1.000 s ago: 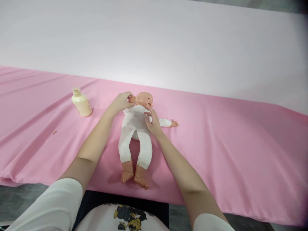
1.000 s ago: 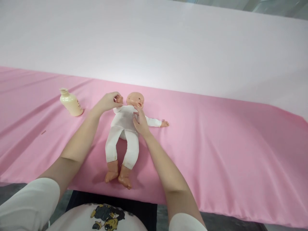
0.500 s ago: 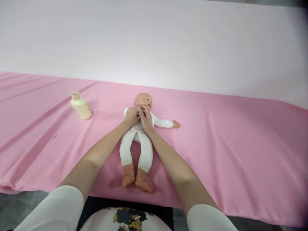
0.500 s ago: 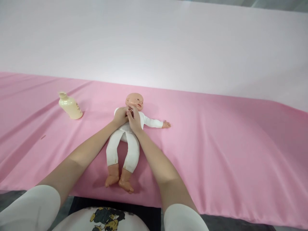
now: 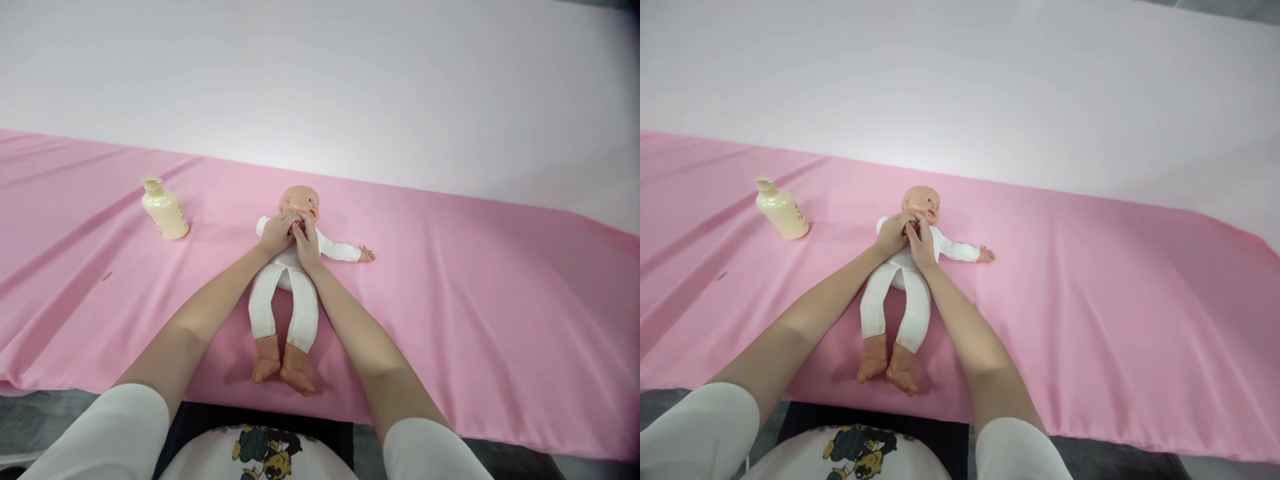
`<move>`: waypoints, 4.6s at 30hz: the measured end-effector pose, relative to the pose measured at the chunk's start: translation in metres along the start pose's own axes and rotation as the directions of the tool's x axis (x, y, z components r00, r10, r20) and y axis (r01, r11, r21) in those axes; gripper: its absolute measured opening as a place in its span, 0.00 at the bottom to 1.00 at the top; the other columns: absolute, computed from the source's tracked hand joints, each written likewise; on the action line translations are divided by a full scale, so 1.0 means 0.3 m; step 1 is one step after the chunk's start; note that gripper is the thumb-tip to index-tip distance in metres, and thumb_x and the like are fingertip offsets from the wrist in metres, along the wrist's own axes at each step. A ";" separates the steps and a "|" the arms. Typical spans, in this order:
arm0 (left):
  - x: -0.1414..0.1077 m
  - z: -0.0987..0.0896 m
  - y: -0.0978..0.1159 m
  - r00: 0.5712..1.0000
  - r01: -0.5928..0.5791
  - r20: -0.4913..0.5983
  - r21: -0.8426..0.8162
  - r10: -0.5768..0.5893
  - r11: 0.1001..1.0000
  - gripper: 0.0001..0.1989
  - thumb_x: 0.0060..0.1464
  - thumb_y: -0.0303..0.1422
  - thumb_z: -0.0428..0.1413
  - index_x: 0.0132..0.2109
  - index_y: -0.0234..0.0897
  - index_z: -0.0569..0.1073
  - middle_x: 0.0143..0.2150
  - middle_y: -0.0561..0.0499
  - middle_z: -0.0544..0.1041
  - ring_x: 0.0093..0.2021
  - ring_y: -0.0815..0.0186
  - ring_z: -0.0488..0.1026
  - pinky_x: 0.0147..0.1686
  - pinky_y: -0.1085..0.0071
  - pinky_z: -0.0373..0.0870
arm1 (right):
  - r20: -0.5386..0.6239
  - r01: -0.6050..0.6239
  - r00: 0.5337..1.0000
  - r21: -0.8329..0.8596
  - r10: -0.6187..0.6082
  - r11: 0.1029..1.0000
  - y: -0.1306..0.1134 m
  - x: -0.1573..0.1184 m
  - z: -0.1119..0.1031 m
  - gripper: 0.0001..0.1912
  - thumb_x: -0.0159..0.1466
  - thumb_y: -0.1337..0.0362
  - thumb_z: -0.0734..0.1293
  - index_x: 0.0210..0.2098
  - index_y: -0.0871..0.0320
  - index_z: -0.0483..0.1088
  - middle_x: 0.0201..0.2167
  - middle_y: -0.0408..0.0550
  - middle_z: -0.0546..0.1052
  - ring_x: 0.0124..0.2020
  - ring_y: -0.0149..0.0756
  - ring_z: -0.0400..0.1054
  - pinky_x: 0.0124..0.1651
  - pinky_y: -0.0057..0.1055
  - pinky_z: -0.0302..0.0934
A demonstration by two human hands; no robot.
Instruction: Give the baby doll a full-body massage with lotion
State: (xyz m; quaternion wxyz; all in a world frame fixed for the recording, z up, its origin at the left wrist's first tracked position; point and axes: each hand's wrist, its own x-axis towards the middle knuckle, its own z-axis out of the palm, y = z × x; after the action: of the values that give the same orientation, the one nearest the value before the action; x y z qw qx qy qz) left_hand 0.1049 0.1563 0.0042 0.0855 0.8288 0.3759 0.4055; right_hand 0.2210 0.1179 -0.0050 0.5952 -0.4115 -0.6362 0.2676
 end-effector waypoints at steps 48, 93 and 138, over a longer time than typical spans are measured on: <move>-0.004 -0.015 0.011 0.999 0.007 -0.052 0.028 -0.005 1.000 0.15 0.64 0.39 0.48 0.39 0.37 0.76 0.39 0.45 0.79 0.39 0.61 0.75 0.41 0.65 0.68 | 0.015 0.000 1.000 -0.029 0.001 1.000 -0.009 0.002 0.005 0.16 0.69 0.57 0.59 0.54 0.52 0.66 0.53 0.50 0.74 0.57 0.41 0.68 0.66 0.45 0.61; -0.006 0.013 -0.020 0.970 -0.171 -0.154 0.118 0.188 0.978 0.22 0.70 0.37 0.40 0.35 0.37 0.74 0.33 0.45 0.77 0.34 0.62 0.73 0.35 0.66 0.67 | -0.007 0.009 1.000 0.088 -0.008 0.996 -0.018 0.002 0.004 0.15 0.67 0.68 0.57 0.50 0.52 0.67 0.51 0.48 0.74 0.55 0.36 0.69 0.65 0.42 0.62; -0.014 -0.004 -0.010 0.988 -0.092 -0.121 0.004 0.092 0.996 0.33 0.71 0.45 0.29 0.37 0.36 0.74 0.36 0.42 0.79 0.36 0.61 0.74 0.38 0.63 0.69 | 0.059 -0.004 0.998 0.046 0.001 0.999 0.005 0.000 0.002 0.17 0.69 0.55 0.62 0.55 0.54 0.63 0.56 0.51 0.72 0.57 0.36 0.67 0.65 0.39 0.62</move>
State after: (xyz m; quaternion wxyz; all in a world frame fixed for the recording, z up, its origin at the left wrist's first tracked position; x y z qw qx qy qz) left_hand 0.1009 0.1553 0.0011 0.0446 0.8190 0.3415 0.4589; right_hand 0.2206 0.1188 -0.0063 0.5850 -0.3906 -0.6467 0.2949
